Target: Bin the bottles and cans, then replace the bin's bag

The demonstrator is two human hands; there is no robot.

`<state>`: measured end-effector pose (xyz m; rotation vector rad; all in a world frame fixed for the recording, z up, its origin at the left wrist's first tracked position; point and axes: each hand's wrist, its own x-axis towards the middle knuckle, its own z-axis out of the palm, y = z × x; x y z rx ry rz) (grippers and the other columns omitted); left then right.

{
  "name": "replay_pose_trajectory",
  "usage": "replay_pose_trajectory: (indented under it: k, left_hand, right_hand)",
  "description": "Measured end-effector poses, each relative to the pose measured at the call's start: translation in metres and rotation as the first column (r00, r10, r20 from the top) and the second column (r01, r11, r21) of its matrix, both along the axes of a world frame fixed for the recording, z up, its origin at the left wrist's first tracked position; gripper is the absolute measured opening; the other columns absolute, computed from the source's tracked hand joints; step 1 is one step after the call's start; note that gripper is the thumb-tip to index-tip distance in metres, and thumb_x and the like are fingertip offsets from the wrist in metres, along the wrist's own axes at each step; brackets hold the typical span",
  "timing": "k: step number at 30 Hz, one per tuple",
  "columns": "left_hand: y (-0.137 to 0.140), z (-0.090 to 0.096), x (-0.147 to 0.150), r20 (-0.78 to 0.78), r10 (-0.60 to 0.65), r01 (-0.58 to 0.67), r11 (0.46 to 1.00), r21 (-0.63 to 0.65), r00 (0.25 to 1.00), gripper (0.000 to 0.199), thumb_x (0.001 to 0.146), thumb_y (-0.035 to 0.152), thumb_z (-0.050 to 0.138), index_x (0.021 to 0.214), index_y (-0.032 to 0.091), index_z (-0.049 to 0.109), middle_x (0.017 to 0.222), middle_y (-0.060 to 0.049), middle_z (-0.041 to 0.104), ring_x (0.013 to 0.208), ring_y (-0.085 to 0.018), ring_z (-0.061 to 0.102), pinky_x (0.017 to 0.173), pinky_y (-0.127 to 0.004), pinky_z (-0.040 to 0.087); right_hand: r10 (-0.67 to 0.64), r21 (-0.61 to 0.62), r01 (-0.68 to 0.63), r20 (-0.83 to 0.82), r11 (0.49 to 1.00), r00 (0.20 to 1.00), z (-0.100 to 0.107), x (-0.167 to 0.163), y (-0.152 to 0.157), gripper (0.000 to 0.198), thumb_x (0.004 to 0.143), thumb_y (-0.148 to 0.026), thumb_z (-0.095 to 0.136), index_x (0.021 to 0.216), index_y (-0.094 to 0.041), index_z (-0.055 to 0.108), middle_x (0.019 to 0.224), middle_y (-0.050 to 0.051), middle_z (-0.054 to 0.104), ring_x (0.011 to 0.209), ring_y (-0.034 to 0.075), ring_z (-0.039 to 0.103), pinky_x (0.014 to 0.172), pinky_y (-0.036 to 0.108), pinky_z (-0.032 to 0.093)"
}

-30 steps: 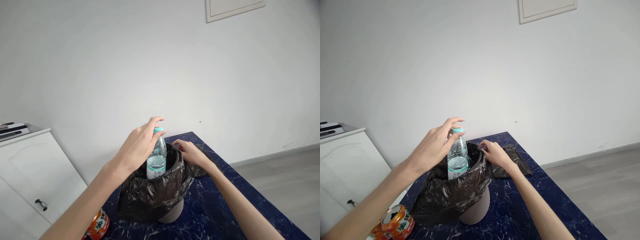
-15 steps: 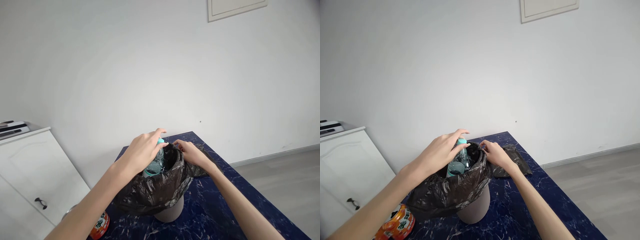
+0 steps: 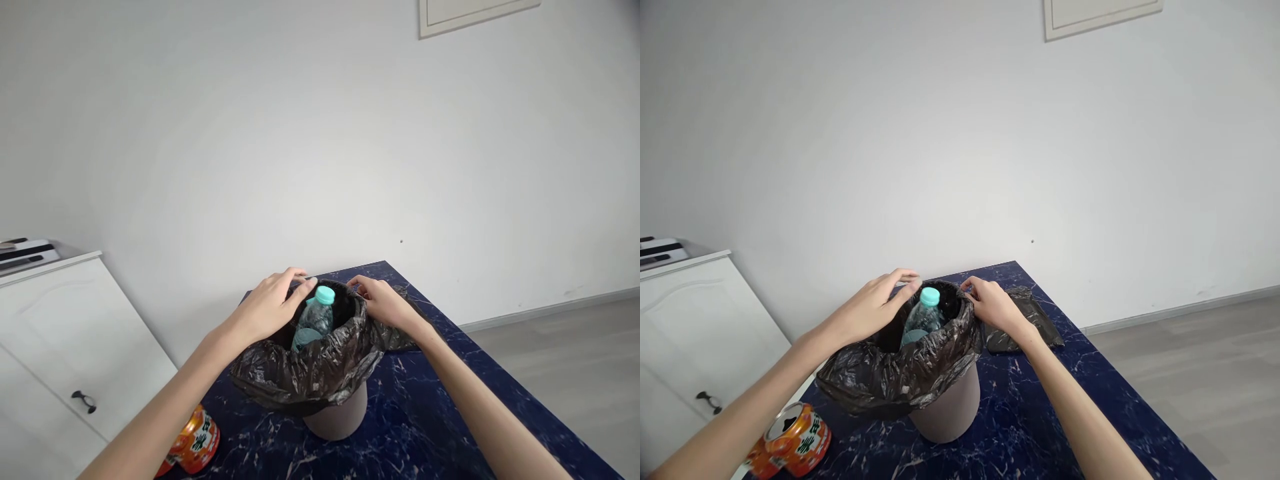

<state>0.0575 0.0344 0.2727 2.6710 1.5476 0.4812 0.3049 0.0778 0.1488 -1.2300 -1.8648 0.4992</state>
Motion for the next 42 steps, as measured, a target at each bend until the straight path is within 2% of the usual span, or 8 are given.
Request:
replay_pose_trajectory:
  k: [5, 10, 13, 20, 23, 28, 34, 42]
  left_hand:
    - [-0.001, -0.005, -0.001, -0.025, -0.151, 0.152, 0.988, 0.033, 0.988, 0.061, 0.092, 0.07, 0.063, 0.14, 0.032, 0.059, 0.149, -0.007, 0.062, 0.136, -0.033, 0.057, 0.11, -0.048, 0.048]
    - [-0.008, -0.002, 0.01, -0.02, -0.313, 0.312, 0.95, -0.027, 0.95, 0.042, 0.09, 0.044, 0.072, 0.13, 0.033, 0.066, 0.137, -0.002, 0.069, 0.129, -0.027, 0.061, 0.109, -0.043, 0.048]
    - [-0.013, 0.0, 0.021, -0.007, -0.39, 0.39, 0.92, -0.044, 0.921, 0.033, 0.089, 0.047, 0.076, 0.118, 0.032, 0.072, 0.129, 0.0, 0.073, 0.123, -0.026, 0.064, 0.105, -0.042, 0.05]
    - [0.003, -0.002, 0.022, 0.04, -0.287, 0.28, 0.953, 0.116, 0.957, 0.021, 0.098, 0.041, 0.065, 0.088, 0.025, 0.074, 0.111, -0.002, 0.078, 0.109, -0.024, 0.069, 0.1, -0.044, 0.05]
    - [0.001, 0.0, 0.019, 0.083, -0.292, 0.284, 0.954, 0.099, 0.953, 0.023, 0.101, 0.045, 0.062, 0.097, 0.026, 0.075, 0.113, -0.002, 0.078, 0.11, -0.024, 0.069, 0.1, -0.043, 0.05]
    - [-0.012, -0.001, 0.026, 0.012, -0.48, 0.479, 0.874, -0.08, 0.877, 0.024, 0.094, 0.052, 0.074, 0.101, 0.029, 0.077, 0.119, -0.001, 0.077, 0.117, -0.025, 0.067, 0.104, -0.041, 0.049]
    - [-0.013, -0.002, 0.02, -0.022, -0.463, 0.455, 0.878, -0.15, 0.886, 0.018, 0.101, 0.04, 0.063, 0.104, 0.031, 0.078, 0.116, 0.0, 0.079, 0.116, -0.024, 0.068, 0.106, -0.04, 0.049]
    - [-0.012, 0.012, 0.012, 0.018, -0.515, 0.497, 0.816, -0.296, 0.857, 0.037, 0.088, 0.024, 0.068, 0.121, 0.038, 0.078, 0.132, 0.003, 0.074, 0.125, -0.025, 0.067, 0.113, -0.04, 0.048]
  right_hand:
    - [0.002, 0.005, -0.002, 0.004, 1.0, 1.0, -0.001, 0.0, 0.001, 0.03, 0.088, -0.014, 0.051, 0.113, -0.019, 0.066, 0.079, 0.001, 0.071, 0.069, 0.019, 0.061, 0.063, 0.029, 0.037]
    - [0.007, 0.009, -0.007, 0.005, 1.0, 1.0, -0.002, 0.0, 0.001, 0.029, 0.088, -0.016, 0.05, 0.112, -0.02, 0.066, 0.078, 0.001, 0.071, 0.07, 0.019, 0.062, 0.065, 0.029, 0.039]
    - [0.008, 0.016, -0.008, 0.008, 1.0, 1.0, -0.002, 0.0, 0.001, 0.03, 0.086, -0.017, 0.05, 0.111, -0.021, 0.066, 0.075, 0.0, 0.07, 0.068, 0.019, 0.06, 0.064, 0.029, 0.038]
    - [0.002, 0.014, -0.002, 0.006, 1.0, 1.0, -0.005, -0.001, 0.001, 0.031, 0.084, -0.019, 0.05, 0.111, -0.021, 0.066, 0.075, -0.001, 0.069, 0.066, 0.019, 0.059, 0.063, 0.029, 0.037]
    - [0.006, 0.01, -0.006, 0.002, 1.0, 1.0, -0.006, -0.001, 0.003, 0.032, 0.084, -0.02, 0.05, 0.111, -0.022, 0.066, 0.075, -0.001, 0.069, 0.068, 0.019, 0.06, 0.064, 0.029, 0.038]
    - [0.014, 0.002, -0.014, -0.005, 1.0, 1.0, -0.008, 0.0, 0.005, 0.032, 0.083, -0.021, 0.05, 0.111, -0.021, 0.065, 0.073, -0.002, 0.068, 0.068, 0.019, 0.061, 0.064, 0.029, 0.039]
    - [-0.001, 0.01, 0.001, 0.01, 1.0, 1.0, -0.008, 0.003, 0.005, 0.026, 0.092, -0.03, 0.049, 0.11, -0.022, 0.065, 0.075, -0.001, 0.069, 0.067, 0.019, 0.059, 0.065, 0.03, 0.038]
    - [-0.001, 0.003, 0.001, 0.031, 1.0, 1.0, -0.01, 0.005, 0.006, 0.027, 0.091, -0.028, 0.049, 0.112, -0.021, 0.065, 0.074, 0.0, 0.069, 0.065, 0.019, 0.058, 0.063, 0.03, 0.037]
